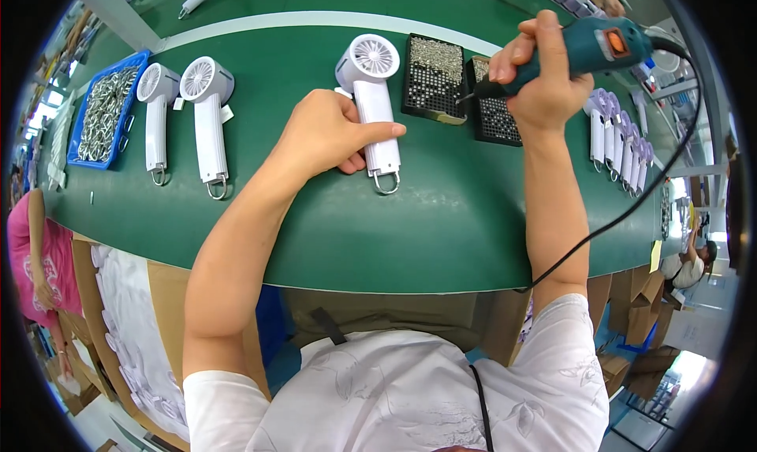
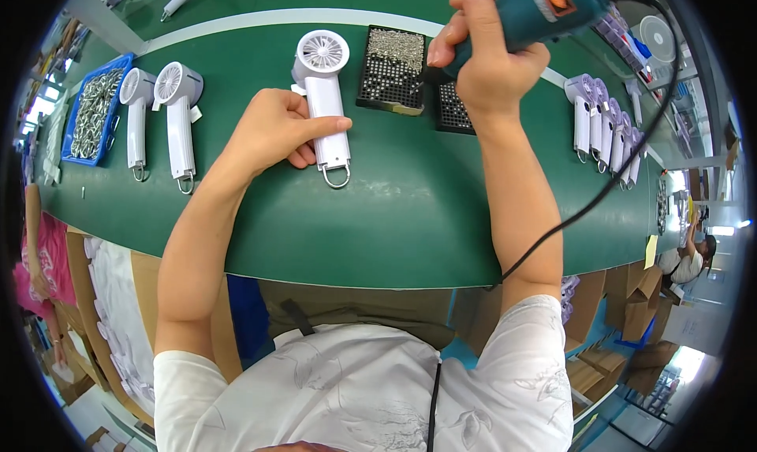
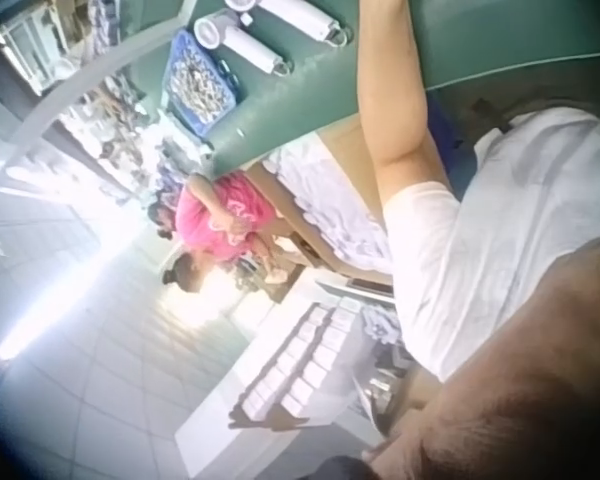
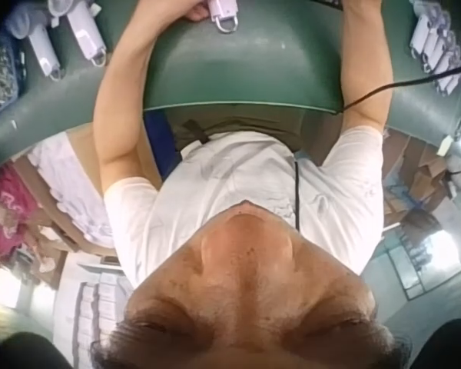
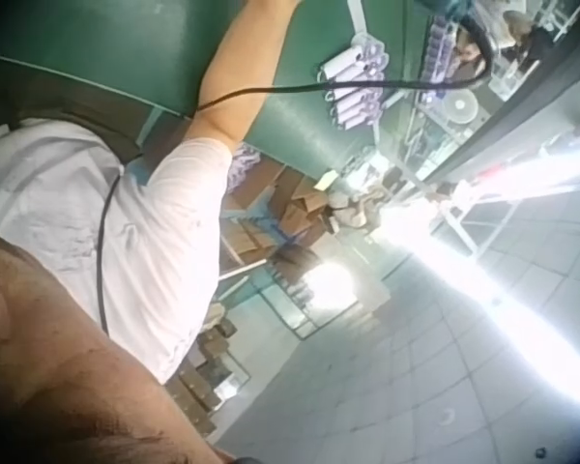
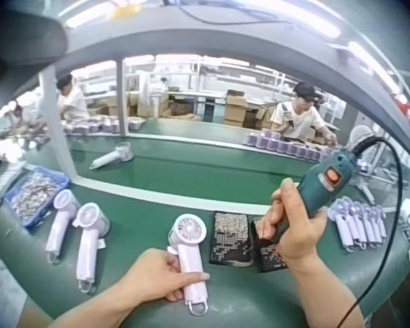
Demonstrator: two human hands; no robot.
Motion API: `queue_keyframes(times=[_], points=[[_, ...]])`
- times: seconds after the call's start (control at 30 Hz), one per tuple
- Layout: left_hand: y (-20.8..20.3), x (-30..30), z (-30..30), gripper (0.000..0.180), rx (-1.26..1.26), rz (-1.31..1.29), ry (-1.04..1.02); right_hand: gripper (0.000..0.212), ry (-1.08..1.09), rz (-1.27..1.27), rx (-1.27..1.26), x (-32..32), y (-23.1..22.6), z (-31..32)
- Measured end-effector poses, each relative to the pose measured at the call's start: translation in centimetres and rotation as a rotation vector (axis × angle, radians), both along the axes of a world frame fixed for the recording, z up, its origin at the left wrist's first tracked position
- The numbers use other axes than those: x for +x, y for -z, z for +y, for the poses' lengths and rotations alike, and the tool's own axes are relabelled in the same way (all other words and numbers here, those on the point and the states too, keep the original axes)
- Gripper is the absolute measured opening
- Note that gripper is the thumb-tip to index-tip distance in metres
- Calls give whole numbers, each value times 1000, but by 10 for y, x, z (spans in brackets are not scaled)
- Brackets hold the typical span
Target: The person assembles handheld portable fans by installing internal components into fan casings, then securing the casings with screws using an electric screwdriver.
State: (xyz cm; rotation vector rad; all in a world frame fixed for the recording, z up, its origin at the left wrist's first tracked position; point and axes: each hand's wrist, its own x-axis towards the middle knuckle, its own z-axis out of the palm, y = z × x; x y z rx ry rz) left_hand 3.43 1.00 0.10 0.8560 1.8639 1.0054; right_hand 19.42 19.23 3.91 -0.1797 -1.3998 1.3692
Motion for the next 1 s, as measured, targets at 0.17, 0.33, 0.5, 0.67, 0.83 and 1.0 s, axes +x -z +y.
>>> queue_keyframes(times=[0.17,0.33,0.5,0.67,0.83,1.0], points=[[2,-1,1,43,-29,-1,13,36,-330,27,-34,11,-15,-31],[-1,-3,-2,43,-4,-33,30,24,-461,44,-105,3,-14,-80],[-3,-3,0,43,-12,-32,41,24,-468,-53,-126,7,-10,-93],[-8,-3,-2,41,-19,-12,52,21,-524,-35,-112,4,-3,-91],[-7,-3,-2,40,-21,-12,62,17,-533,-31,-84,0,5,-90],[-8,-3,-2,38,-28,14,58,22,-447,-211,105,-1,8,-93]])
